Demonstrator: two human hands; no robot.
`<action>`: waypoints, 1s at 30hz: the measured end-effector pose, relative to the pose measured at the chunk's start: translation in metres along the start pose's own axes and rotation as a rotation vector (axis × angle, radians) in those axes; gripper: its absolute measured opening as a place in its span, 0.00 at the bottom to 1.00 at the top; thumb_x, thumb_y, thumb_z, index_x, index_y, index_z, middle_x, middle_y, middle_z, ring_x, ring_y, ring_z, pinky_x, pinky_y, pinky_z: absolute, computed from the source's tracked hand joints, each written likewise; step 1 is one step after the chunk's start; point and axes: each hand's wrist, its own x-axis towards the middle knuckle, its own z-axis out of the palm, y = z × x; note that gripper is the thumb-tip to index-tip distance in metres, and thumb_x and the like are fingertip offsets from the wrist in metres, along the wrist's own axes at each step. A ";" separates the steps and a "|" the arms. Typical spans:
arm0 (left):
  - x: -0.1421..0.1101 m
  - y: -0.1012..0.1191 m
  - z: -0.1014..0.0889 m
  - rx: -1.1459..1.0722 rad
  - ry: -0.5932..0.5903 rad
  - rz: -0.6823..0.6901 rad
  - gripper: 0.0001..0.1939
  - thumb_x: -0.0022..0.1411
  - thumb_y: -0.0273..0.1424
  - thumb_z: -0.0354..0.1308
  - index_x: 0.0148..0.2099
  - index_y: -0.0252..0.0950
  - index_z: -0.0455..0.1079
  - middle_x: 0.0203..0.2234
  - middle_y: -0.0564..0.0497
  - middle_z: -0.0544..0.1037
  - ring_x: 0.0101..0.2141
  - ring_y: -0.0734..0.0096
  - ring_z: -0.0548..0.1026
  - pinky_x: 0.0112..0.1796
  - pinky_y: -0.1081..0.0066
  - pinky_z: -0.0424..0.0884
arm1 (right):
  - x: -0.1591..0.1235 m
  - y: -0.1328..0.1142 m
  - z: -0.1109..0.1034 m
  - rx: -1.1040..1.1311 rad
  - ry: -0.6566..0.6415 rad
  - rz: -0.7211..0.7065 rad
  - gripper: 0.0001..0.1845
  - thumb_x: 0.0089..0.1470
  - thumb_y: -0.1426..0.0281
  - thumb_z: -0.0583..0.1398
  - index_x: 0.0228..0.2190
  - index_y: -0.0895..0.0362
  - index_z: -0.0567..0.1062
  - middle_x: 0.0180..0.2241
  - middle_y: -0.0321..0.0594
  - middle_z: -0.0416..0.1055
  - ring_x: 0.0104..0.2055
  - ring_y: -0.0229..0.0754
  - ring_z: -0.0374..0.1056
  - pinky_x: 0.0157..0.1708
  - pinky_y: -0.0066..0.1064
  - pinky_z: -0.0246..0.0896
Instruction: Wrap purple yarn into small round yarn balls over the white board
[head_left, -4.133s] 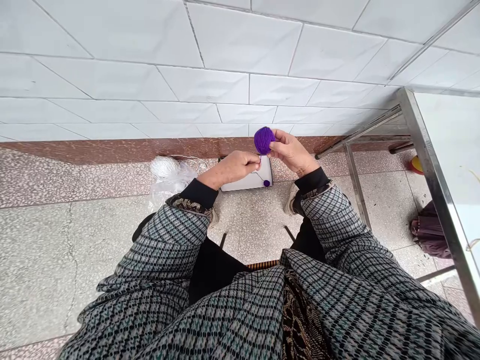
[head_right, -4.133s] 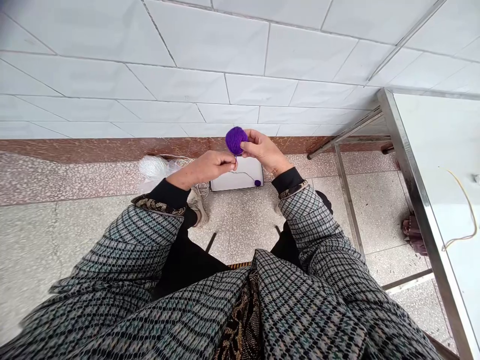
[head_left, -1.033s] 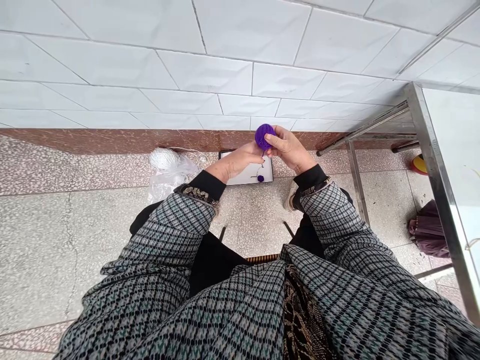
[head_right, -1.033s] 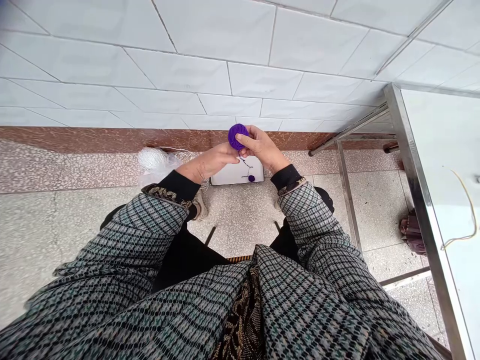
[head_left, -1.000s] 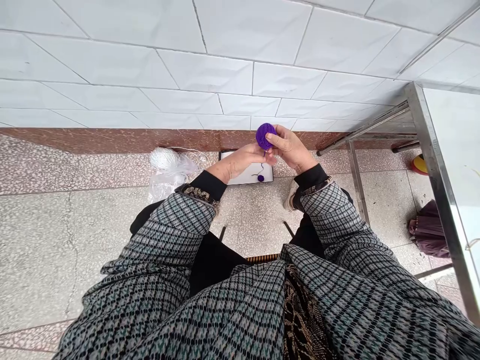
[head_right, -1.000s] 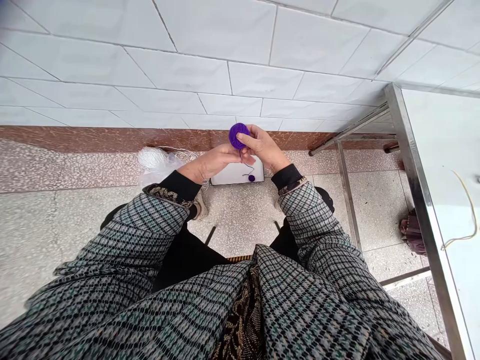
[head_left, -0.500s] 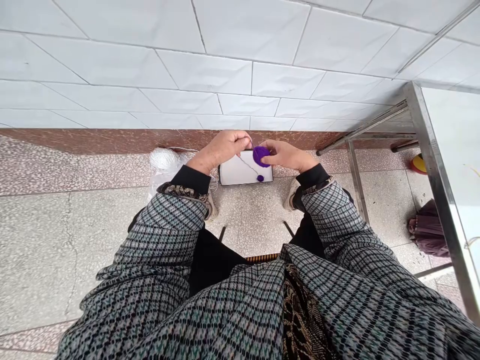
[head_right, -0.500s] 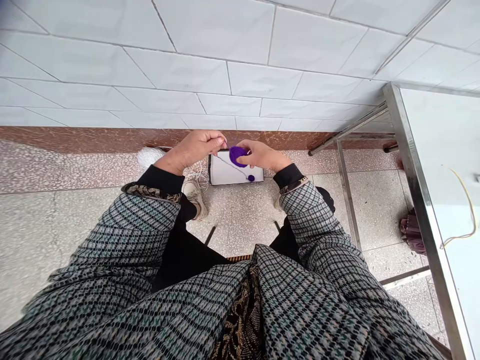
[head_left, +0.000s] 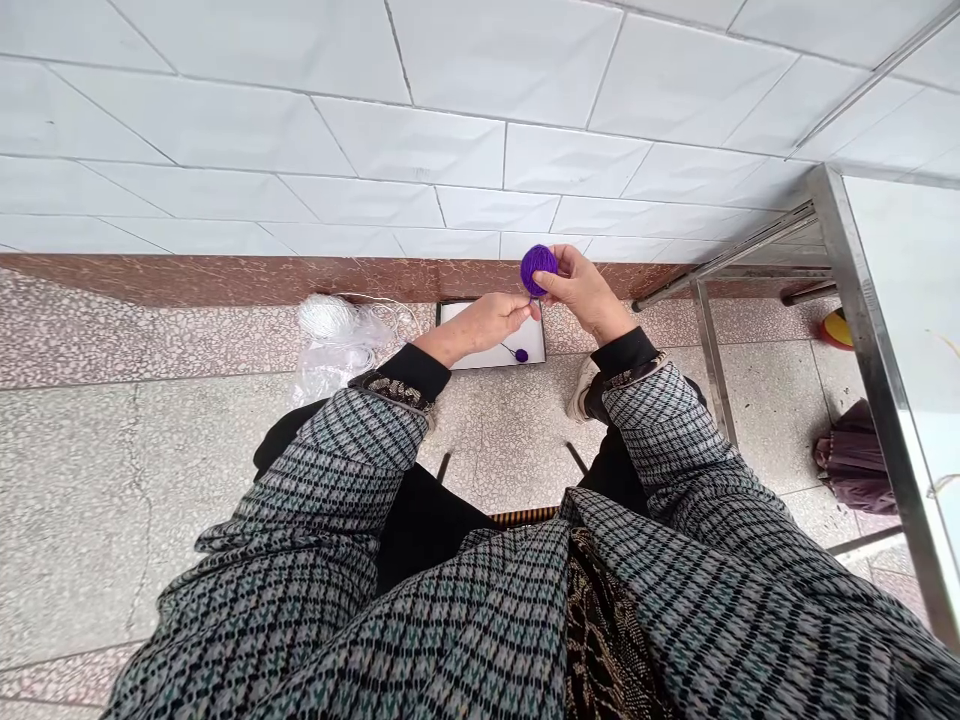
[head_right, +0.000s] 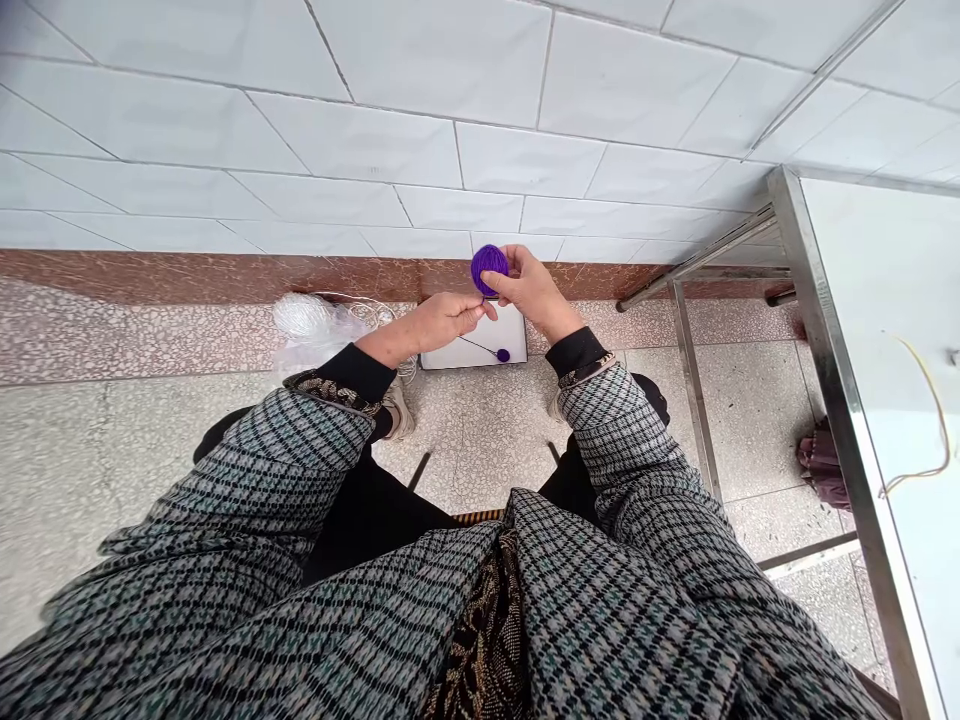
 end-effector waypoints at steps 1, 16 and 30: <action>-0.001 0.000 0.000 0.077 -0.012 0.022 0.14 0.71 0.32 0.50 0.43 0.35 0.78 0.25 0.52 0.73 0.26 0.70 0.68 0.35 0.69 0.65 | 0.000 0.001 0.001 -0.083 0.044 0.020 0.18 0.57 0.68 0.68 0.44 0.55 0.67 0.41 0.39 0.72 0.36 0.38 0.68 0.32 0.29 0.67; -0.007 -0.005 -0.043 0.087 0.235 -0.008 0.11 0.65 0.34 0.55 0.34 0.35 0.76 0.28 0.50 0.79 0.33 0.67 0.72 0.39 0.68 0.67 | -0.009 -0.006 -0.002 0.088 -0.559 0.139 0.17 0.56 0.64 0.74 0.40 0.58 0.75 0.30 0.33 0.72 0.25 0.31 0.63 0.23 0.22 0.63; -0.003 -0.002 -0.008 0.185 0.065 0.226 0.10 0.67 0.29 0.54 0.36 0.36 0.76 0.35 0.47 0.81 0.39 0.64 0.77 0.47 0.64 0.70 | 0.002 0.001 0.002 0.061 0.054 0.062 0.18 0.59 0.69 0.69 0.42 0.53 0.65 0.35 0.34 0.71 0.28 0.33 0.66 0.27 0.24 0.66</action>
